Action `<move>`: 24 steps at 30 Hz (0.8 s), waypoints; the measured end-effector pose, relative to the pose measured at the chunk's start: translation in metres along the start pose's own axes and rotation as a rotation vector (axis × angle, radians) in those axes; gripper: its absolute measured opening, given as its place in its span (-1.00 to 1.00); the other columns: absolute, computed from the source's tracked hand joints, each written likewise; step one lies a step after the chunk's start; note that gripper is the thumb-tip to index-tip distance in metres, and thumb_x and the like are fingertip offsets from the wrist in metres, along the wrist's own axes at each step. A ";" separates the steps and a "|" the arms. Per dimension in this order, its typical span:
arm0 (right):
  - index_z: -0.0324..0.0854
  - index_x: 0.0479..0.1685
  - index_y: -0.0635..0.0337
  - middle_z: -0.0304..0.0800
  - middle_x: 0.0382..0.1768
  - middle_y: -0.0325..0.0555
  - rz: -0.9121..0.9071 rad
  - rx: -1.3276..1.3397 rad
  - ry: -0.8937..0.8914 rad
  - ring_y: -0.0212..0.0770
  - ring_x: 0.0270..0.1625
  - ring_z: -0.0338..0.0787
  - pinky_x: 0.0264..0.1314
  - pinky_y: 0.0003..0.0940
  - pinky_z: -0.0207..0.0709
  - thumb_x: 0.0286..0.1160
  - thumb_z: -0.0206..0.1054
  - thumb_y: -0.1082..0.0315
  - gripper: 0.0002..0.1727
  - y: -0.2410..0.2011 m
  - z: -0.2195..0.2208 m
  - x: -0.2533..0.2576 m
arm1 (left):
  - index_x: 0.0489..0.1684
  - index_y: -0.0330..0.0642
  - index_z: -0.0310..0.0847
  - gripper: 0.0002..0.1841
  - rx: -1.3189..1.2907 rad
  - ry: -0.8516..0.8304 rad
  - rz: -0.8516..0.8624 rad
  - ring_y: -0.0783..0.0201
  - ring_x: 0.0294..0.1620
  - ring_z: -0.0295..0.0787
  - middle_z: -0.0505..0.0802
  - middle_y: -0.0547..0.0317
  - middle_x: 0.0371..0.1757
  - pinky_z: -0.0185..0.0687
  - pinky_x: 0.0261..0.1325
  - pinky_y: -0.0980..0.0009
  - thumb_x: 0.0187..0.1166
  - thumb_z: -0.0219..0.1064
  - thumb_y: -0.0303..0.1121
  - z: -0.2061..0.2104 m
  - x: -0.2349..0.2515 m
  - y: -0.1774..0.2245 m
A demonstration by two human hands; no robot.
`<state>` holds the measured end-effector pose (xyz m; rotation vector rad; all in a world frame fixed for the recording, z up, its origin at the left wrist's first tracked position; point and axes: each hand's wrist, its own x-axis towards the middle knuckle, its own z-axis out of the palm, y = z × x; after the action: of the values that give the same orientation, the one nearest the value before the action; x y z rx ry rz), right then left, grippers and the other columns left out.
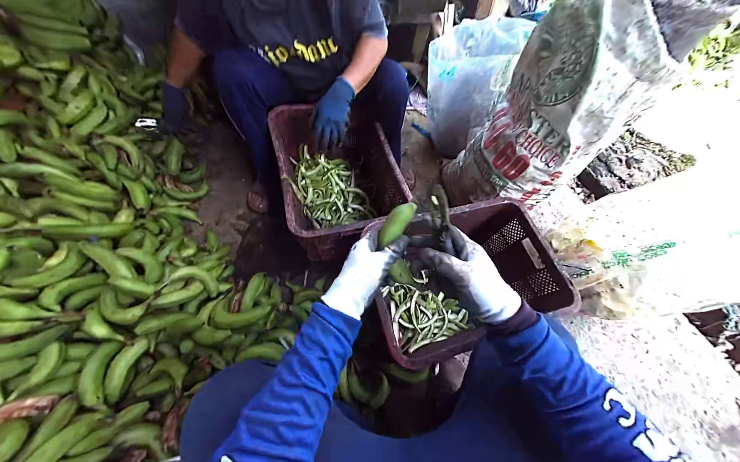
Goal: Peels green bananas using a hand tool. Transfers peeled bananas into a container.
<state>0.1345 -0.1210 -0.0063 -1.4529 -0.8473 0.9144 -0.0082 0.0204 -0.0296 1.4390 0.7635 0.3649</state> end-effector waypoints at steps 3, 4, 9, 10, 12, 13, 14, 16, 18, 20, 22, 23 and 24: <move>0.50 0.45 0.12 0.90 -0.19 -0.01 0.039 -0.005 0.313 -0.07 -0.36 0.89 -0.33 -0.15 0.84 0.67 0.33 0.09 -0.52 0.025 -0.027 0.005 | 0.59 -0.06 0.43 -0.45 -0.164 0.078 0.058 0.06 -0.08 0.88 0.85 -0.01 0.11 0.88 -0.04 0.08 0.67 0.37 -0.10 0.002 0.014 -0.002; 0.52 0.42 0.13 0.90 -0.22 -0.03 0.064 -0.037 0.342 -0.08 -0.35 0.90 -0.29 -0.13 0.85 0.72 0.29 0.06 -0.55 0.028 -0.033 0.005 | 0.59 -0.09 0.41 -0.48 -0.184 0.100 0.091 0.03 -0.03 0.88 0.83 -0.03 0.18 0.88 0.00 0.05 0.68 0.36 -0.18 0.003 0.015 -0.001; 0.67 0.13 0.04 0.81 -0.39 -0.19 0.063 -0.341 0.187 -0.22 -0.40 0.81 -0.28 -0.09 0.76 0.70 0.22 -0.08 -0.59 0.030 -0.044 0.003 | 0.60 0.01 0.43 -0.41 0.179 0.215 0.283 0.29 0.25 0.80 0.81 0.21 0.31 0.80 0.30 0.16 0.58 0.47 -0.16 0.020 0.026 0.011; 0.68 0.15 0.03 0.82 -0.38 -0.20 0.082 -0.347 0.162 -0.23 -0.38 0.82 -0.24 -0.09 0.76 0.70 0.21 -0.10 -0.58 0.032 -0.042 0.003 | 0.58 0.00 0.45 -0.42 0.219 0.220 0.306 0.31 0.26 0.80 0.81 0.21 0.31 0.78 0.32 0.18 0.56 0.49 -0.17 0.025 0.027 0.012; 0.69 0.15 0.00 0.84 -0.34 -0.22 0.096 -0.348 0.149 -0.25 -0.32 0.84 -0.17 -0.08 0.77 0.69 0.20 -0.12 -0.57 0.035 -0.037 0.002 | 0.53 -0.01 0.49 -0.44 0.263 0.212 0.360 0.34 0.25 0.79 0.82 0.22 0.29 0.77 0.31 0.22 0.54 0.51 -0.23 0.035 0.028 0.013; 0.68 0.14 0.00 0.83 -0.35 -0.22 0.098 -0.340 0.147 -0.24 -0.32 0.83 -0.16 -0.08 0.76 0.68 0.20 -0.12 -0.57 0.035 -0.035 0.003 | 0.52 -0.03 0.50 -0.45 0.261 0.194 0.392 0.35 0.26 0.77 0.81 0.22 0.30 0.76 0.32 0.23 0.53 0.51 -0.27 0.040 0.029 0.012; 0.68 0.12 0.01 0.82 -0.36 -0.22 0.104 -0.323 0.144 -0.24 -0.33 0.83 -0.19 -0.09 0.76 0.69 0.19 -0.12 -0.58 0.035 -0.034 0.003 | 0.51 -0.04 0.51 -0.45 0.257 0.178 0.417 0.35 0.27 0.77 0.81 0.21 0.30 0.76 0.34 0.25 0.51 0.52 -0.30 0.045 0.029 0.011; 0.67 0.14 0.02 0.83 -0.39 -0.21 0.135 -0.290 0.130 -0.24 -0.37 0.85 -0.24 -0.13 0.79 0.72 0.17 -0.11 -0.58 0.037 -0.032 0.006 | 0.48 -0.07 0.54 -0.46 0.251 0.185 0.462 0.36 0.25 0.79 0.82 0.22 0.29 0.77 0.32 0.28 0.48 0.54 -0.34 0.055 0.027 0.010; 0.67 0.12 0.04 0.81 -0.35 -0.16 0.229 -0.366 0.081 -0.19 -0.30 0.84 -0.15 -0.07 0.76 0.73 0.13 -0.12 -0.55 0.048 -0.028 0.010 | 0.47 -0.14 0.54 -0.46 0.199 0.222 0.512 0.34 0.23 0.80 0.82 0.18 0.28 0.77 0.32 0.28 0.47 0.55 -0.38 0.062 0.025 0.009; 0.67 0.14 0.08 0.80 -0.20 -0.06 0.362 -0.500 -0.006 -0.08 -0.10 0.82 0.06 0.08 0.67 0.70 0.13 -0.15 -0.51 0.059 -0.029 0.015 | 0.56 -0.24 0.42 -0.41 0.045 0.221 0.515 0.17 0.27 0.81 0.81 0.04 0.31 0.80 0.33 0.14 0.52 0.50 -0.41 0.059 0.025 0.011; 0.65 0.30 0.00 0.83 -0.04 -0.03 0.353 -0.594 -0.002 -0.03 0.08 0.81 0.22 0.18 0.61 0.65 0.16 -0.20 -0.46 0.059 -0.030 0.015 | 0.73 -0.08 0.22 -0.32 -0.030 0.193 0.467 0.14 0.22 0.84 0.83 0.07 0.29 0.83 0.25 0.09 0.64 0.40 -0.18 0.042 0.027 0.021; 0.64 0.40 -0.08 0.85 0.00 -0.08 0.281 -0.604 0.035 -0.06 0.09 0.82 0.24 0.17 0.62 0.63 0.19 -0.21 -0.44 0.056 -0.030 0.014 | 0.75 -0.01 0.19 -0.32 -0.075 0.172 0.427 0.16 0.14 0.86 0.84 0.10 0.24 0.84 0.18 0.11 0.69 0.32 -0.04 0.031 0.027 0.024; 0.62 0.46 -0.17 0.85 0.03 -0.15 0.188 -0.598 0.069 -0.13 0.08 0.82 0.24 0.12 0.66 0.62 0.20 -0.24 -0.44 0.052 -0.031 0.012 | 0.70 0.03 0.25 -0.38 -0.147 0.151 0.382 0.19 0.01 0.86 0.85 0.11 0.12 0.84 0.06 0.14 0.73 0.21 0.08 0.022 0.026 0.025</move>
<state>0.1673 -0.1274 -0.0584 -2.0969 -0.9936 0.7721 0.0304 0.0242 -0.0129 1.4267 0.5654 0.8149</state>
